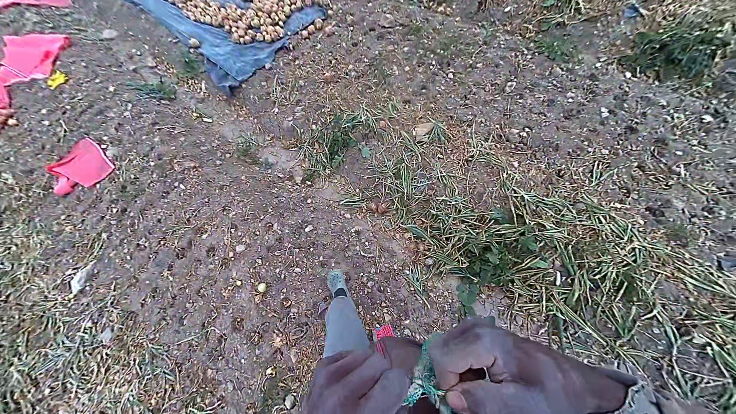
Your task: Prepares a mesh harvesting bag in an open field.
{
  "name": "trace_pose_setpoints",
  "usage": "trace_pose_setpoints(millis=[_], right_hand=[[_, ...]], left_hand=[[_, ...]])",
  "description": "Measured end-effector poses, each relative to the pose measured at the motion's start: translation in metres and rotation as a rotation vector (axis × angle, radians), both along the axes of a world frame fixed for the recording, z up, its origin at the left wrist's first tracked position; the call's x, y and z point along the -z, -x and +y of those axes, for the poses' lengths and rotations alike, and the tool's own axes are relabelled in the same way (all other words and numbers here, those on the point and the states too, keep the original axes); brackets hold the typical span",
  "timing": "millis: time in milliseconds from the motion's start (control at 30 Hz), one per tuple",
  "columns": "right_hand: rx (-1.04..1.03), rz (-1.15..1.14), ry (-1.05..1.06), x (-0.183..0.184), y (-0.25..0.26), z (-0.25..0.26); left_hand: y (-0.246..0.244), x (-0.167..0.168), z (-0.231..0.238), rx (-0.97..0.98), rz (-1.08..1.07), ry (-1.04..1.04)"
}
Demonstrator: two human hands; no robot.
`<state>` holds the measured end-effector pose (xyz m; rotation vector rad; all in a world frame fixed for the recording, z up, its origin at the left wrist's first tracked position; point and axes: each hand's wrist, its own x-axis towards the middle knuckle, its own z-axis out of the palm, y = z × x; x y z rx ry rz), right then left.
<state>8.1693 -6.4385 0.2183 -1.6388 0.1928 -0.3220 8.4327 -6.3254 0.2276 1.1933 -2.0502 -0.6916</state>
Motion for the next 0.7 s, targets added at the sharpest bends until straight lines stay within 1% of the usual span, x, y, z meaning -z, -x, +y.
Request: trace_pose_setpoints(millis=[67,167,233,267,300,367,433,500,533,600,700], right_hand=[[0.035,-0.009,-0.054,0.014,-0.024,-0.050],[0.089,-0.033,-0.131,0.043,-0.062,-0.135],[0.154,-0.061,-0.166,0.059,-0.088,-0.198],[0.195,-0.075,-0.147,0.063,-0.101,-0.230],[0.235,-0.068,-0.127,0.063,-0.110,-0.253],[0.320,-0.031,-0.075,0.054,-0.122,-0.303],[0.387,-0.021,-0.031,0.047,-0.136,-0.363],[0.408,-0.018,-0.015,0.055,-0.149,-0.432],[0.403,-0.011,-0.014,0.065,-0.154,-0.469],[0.396,0.001,-0.032,0.094,-0.165,-0.552],[0.408,0.002,-0.035,0.144,-0.172,-0.695]], left_hand=[[-0.032,0.008,-0.065,0.055,-0.026,0.014],[-0.080,0.035,-0.173,0.139,0.010,0.021],[-0.111,0.051,-0.255,0.197,0.122,0.033],[-0.124,0.059,-0.297,0.220,0.190,0.038],[-0.132,0.065,-0.328,0.223,0.250,0.013],[-0.138,0.067,-0.391,0.198,0.379,-0.072],[-0.142,0.061,-0.459,0.179,0.544,-0.196],[-0.144,0.065,-0.528,0.170,0.698,-0.321],[-0.146,0.073,-0.564,0.164,0.744,-0.364],[-0.149,0.099,-0.644,0.139,0.791,-0.401],[-0.150,0.148,-0.780,0.089,0.821,-0.368]])
